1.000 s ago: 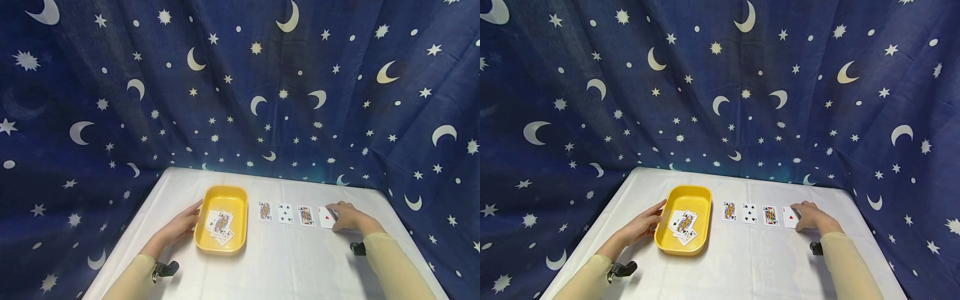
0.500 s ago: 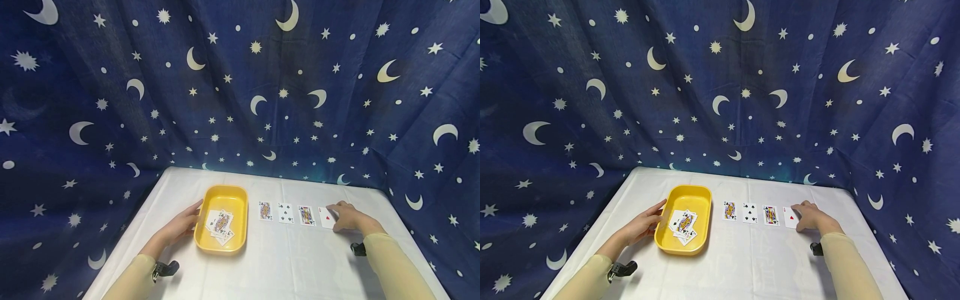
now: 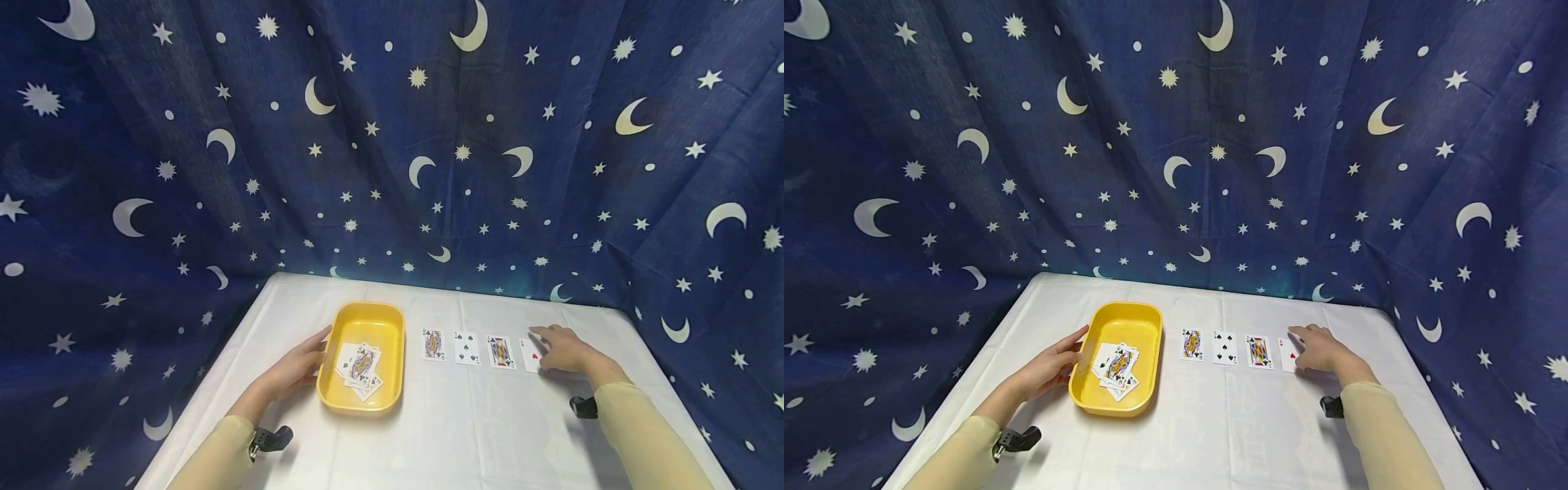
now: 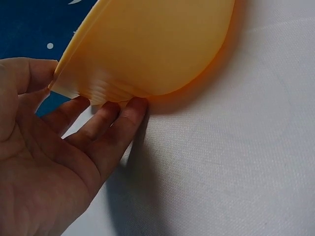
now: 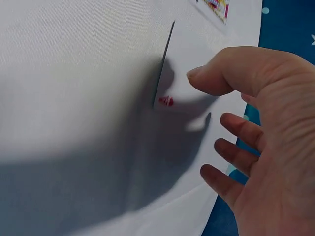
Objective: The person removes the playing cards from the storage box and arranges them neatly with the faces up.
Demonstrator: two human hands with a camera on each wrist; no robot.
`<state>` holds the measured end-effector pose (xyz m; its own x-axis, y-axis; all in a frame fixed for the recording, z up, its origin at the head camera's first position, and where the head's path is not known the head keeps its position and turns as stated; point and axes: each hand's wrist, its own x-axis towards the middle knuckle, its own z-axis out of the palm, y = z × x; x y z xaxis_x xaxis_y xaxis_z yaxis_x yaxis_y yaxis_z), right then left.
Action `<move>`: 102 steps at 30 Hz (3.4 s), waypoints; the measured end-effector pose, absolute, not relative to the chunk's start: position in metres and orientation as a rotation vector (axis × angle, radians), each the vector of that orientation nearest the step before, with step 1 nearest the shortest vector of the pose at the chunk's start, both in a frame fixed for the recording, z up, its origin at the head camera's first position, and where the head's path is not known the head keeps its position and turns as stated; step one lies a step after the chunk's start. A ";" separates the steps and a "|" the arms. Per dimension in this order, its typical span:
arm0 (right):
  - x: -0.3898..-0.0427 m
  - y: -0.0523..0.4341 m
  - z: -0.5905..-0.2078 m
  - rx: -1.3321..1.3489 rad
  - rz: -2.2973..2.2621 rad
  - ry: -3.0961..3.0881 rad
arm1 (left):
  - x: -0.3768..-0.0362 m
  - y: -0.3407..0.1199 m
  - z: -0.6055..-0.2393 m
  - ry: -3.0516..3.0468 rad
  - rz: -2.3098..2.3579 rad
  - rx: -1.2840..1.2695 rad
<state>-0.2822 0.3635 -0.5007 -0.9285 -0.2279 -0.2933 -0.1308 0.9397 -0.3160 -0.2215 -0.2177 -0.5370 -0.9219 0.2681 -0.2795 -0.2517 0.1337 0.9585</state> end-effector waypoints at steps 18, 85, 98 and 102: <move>-0.289 0.281 -0.486 -0.658 -0.471 2.934 | -0.221 -0.219 -0.537 2.036 1.842 0.019; -0.260 0.023 -0.506 -0.945 0.094 2.822 | -0.220 -0.219 -0.536 1.986 1.876 0.038; -0.260 0.019 -0.512 -0.910 0.081 2.829 | -0.218 -0.220 -0.534 1.958 1.889 0.075; -0.259 0.020 -0.512 -0.931 0.101 2.834 | -0.218 -0.219 -0.534 1.966 1.885 0.075</move>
